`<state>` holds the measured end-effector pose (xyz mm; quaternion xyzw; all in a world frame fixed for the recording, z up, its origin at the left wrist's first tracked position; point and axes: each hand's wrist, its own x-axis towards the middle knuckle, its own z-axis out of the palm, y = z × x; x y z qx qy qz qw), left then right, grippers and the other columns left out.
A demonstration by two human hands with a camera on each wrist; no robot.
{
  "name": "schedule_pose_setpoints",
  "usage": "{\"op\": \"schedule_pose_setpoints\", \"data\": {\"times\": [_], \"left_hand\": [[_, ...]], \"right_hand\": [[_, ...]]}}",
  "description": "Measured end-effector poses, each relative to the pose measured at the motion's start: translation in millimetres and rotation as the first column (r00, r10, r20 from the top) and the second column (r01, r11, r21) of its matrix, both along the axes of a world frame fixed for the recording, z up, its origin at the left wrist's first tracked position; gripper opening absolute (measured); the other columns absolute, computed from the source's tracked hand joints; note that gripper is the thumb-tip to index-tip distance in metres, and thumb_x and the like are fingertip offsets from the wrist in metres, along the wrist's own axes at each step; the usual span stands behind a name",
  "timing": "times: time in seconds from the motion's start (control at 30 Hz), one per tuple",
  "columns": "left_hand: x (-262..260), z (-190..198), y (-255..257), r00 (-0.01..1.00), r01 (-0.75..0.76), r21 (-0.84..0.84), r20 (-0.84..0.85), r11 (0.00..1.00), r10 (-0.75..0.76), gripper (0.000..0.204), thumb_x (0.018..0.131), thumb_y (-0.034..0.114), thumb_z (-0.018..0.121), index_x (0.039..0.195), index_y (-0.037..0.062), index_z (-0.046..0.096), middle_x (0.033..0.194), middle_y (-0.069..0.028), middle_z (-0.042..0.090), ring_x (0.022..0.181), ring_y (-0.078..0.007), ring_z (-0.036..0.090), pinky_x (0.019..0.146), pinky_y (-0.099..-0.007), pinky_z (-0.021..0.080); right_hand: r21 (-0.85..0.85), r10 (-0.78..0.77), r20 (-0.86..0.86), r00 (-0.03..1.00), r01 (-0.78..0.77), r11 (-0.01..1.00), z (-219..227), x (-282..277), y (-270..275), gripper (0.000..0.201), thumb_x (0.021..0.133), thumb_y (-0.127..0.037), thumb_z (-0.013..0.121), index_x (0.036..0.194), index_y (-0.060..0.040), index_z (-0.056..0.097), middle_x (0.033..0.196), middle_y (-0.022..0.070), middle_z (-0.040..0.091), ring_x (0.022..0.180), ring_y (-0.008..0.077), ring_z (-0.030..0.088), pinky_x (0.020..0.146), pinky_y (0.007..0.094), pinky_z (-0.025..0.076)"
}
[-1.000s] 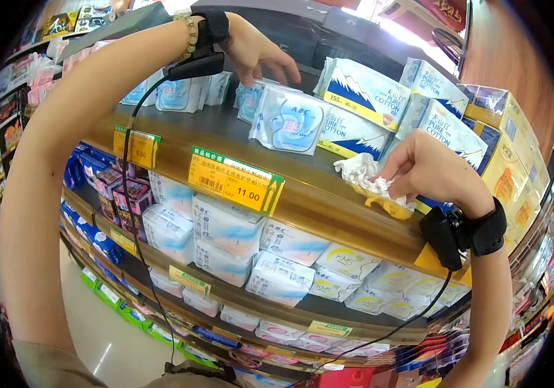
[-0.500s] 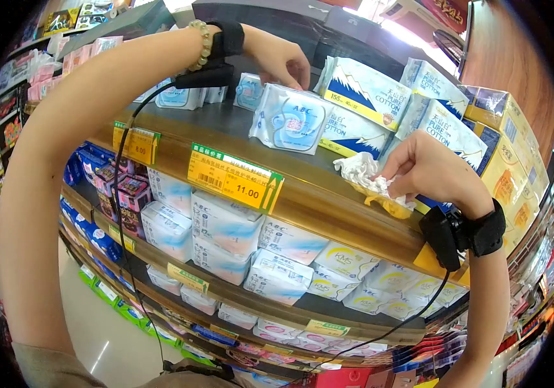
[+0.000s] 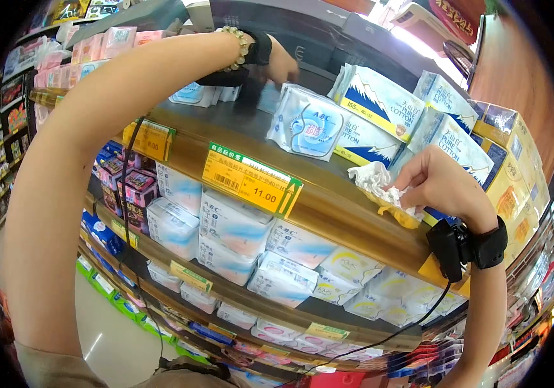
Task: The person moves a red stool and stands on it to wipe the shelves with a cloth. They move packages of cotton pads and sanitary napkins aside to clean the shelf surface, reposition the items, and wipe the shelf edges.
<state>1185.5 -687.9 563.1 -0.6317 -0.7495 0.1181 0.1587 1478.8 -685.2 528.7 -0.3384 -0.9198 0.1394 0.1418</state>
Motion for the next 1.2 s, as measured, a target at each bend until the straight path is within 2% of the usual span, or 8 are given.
{"op": "schedule_pose_setpoints", "data": {"times": [0.23, 0.3, 0.43, 0.53, 0.7, 0.97, 1.17, 1.2], "left_hand": [[-23, 0, 21, 0.862, 0.254, 0.089, 0.432, 0.963, -0.267, 0.045, 0.084, 0.015, 0.047, 0.127, 0.0092, 0.040, 0.111, -0.0158, 0.053, 0.090, -0.0233, 0.057, 0.072, -0.0360, 0.050], [-26, 2, 31, 0.720, 0.312, 0.078, 0.630, 0.947, -0.290, 0.044, 0.086, 0.014, 0.043, 0.130, 0.0082, 0.037, 0.119, -0.0171, 0.048, 0.096, -0.0251, 0.055, 0.076, -0.0371, 0.050], [-19, -2, 25, 0.755, 0.302, 0.016, 0.606, 0.953, -0.249, 0.044, 0.089, 0.017, 0.043, 0.130, 0.0042, 0.035, 0.122, -0.0188, 0.046, 0.097, -0.0266, 0.056, 0.082, -0.0388, 0.049], [2, -4, 5, 0.960, 0.106, 0.081, 0.252, 0.991, -0.124, 0.056, 0.071, 0.027, 0.068, 0.121, 0.0095, 0.049, 0.101, -0.0138, 0.059, 0.089, -0.0213, 0.058, 0.077, -0.0331, 0.047], [18, 3, -2, 0.974, 0.141, 0.211, 0.147, 0.967, -0.174, 0.069, 0.071, 0.034, 0.067, 0.126, 0.0076, 0.035, 0.111, -0.0171, 0.046, 0.099, -0.0241, 0.048, 0.083, -0.0368, 0.042], [6, 15, -30, 0.810, 0.324, 0.042, 0.504, 0.945, -0.300, 0.092, 0.071, 0.045, 0.067, 0.133, 0.0045, 0.013, 0.128, -0.0224, 0.027, 0.117, -0.0285, 0.033, 0.092, -0.0426, 0.034], [6, 5, -48, 0.616, 0.445, -0.189, 0.774, 0.875, -0.146, 0.110, 0.070, 0.054, 0.066, 0.138, 0.0022, -0.004, 0.141, -0.0264, 0.013, 0.130, -0.0319, 0.021, 0.099, -0.0469, 0.029], [2, -4, -40, 0.608, 0.357, -0.109, 0.781, 0.928, -0.142, 0.114, 0.070, 0.049, 0.069, 0.137, 0.0006, -0.010, 0.140, -0.0284, 0.014, 0.129, -0.0319, 0.021, 0.098, -0.0465, 0.030]], "right_hand": [[-0.006, 0.000, 0.027, 1.000, 0.000, 1.000, 1, -2, 2, 0.017, 0.061, 0.009, 0.065, 0.078, 0.0048, 0.066, 0.065, 0.0050, 0.063, 0.055, 0.0068, 0.056, 0.050, 0.0194, 0.044], [-0.024, 0.017, 0.013, 1.000, -0.017, 1.000, 1, -1, 5, 0.018, 0.061, 0.009, 0.065, 0.078, 0.0048, 0.066, 0.065, 0.0047, 0.063, 0.055, 0.0059, 0.055, 0.050, 0.0192, 0.043], [0.002, 0.003, 0.034, 0.999, -0.003, 1.000, 0, -1, 7, 0.017, 0.060, 0.009, 0.065, 0.077, 0.0044, 0.066, 0.065, 0.0047, 0.063, 0.056, 0.0062, 0.055, 0.050, 0.0192, 0.043], [-0.020, -0.015, 0.008, 1.000, 0.015, 1.000, 0, -1, 6, 0.017, 0.060, 0.009, 0.066, 0.076, 0.0038, 0.066, 0.065, 0.0046, 0.063, 0.056, 0.0065, 0.056, 0.051, 0.0189, 0.043], [0.000, -0.005, 0.040, 0.999, 0.005, 1.000, 1, -3, 4, 0.017, 0.060, 0.009, 0.065, 0.076, 0.0044, 0.066, 0.063, 0.0054, 0.062, 0.054, 0.0070, 0.056, 0.049, 0.0196, 0.044], [0.042, -0.016, 0.021, 1.000, 0.015, 0.999, 0, -2, 2, 0.016, 0.059, 0.008, 0.065, 0.075, 0.0040, 0.066, 0.063, 0.0057, 0.062, 0.054, 0.0082, 0.057, 0.050, 0.0203, 0.045], [0.048, -0.042, -0.008, 0.999, 0.042, 0.998, -1, -3, -5, 0.016, 0.061, 0.007, 0.066, 0.077, 0.0039, 0.066, 0.065, 0.0055, 0.062, 0.056, 0.0087, 0.057, 0.051, 0.0207, 0.045], [0.044, -0.042, -0.012, 0.999, 0.042, 0.998, -1, -3, -5, 0.017, 0.061, 0.007, 0.066, 0.077, 0.0039, 0.066, 0.065, 0.0052, 0.062, 0.056, 0.0086, 0.057, 0.051, 0.0207, 0.045]]}}
